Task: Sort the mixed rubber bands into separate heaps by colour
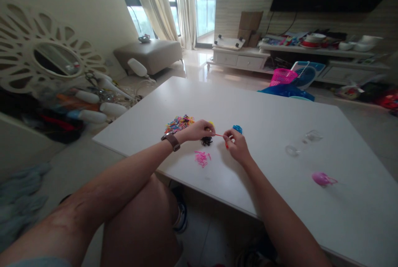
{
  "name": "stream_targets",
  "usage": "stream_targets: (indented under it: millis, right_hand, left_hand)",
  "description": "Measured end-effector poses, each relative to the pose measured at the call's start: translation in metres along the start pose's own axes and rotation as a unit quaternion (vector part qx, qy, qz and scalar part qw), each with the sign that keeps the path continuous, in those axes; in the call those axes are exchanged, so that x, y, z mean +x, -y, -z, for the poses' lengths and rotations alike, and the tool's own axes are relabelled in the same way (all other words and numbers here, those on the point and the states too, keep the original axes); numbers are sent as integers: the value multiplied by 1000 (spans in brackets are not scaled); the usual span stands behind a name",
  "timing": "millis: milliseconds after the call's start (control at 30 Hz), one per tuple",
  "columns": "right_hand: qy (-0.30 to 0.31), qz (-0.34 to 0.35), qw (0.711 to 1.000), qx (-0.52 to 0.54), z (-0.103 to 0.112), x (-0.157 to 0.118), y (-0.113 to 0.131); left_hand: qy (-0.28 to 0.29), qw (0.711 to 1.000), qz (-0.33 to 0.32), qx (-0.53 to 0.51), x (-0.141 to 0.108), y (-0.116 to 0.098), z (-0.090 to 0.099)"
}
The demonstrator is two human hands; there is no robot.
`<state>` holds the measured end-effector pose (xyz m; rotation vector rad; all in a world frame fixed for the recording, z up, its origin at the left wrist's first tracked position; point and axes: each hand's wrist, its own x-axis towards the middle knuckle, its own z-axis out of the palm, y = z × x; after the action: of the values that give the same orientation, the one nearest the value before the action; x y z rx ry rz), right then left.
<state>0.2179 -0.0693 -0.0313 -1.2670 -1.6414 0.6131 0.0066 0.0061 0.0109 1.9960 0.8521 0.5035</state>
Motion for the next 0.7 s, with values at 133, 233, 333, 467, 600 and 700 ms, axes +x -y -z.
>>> stream_targets:
  millis: [133,233,333,467,600,700]
  right_hand:
    - [-1,7,1000,7,7,1,0]
    - [-53,-18,998,-18,26,7,-9]
    - [-23,-33,995,-90,43,11,-20]
    - [30,-39,990,-132,48,11,-30]
    - [67,-24,987,-146,46,10,-33]
    - [40,-3,986,-160,45,10,-34]
  left_hand:
    - [12,999,14,-41,0,-3,-11]
    - [5,982,77,-171,-1,1,-11]
    - [-9,927,162,-338,-1,5,-8]
    - [-20,851,225,-474,-2,4,-6]
    - [-4,828,236,-509,-8,-2,-6]
    - [7,835,237,-497,-12,-6,-7]
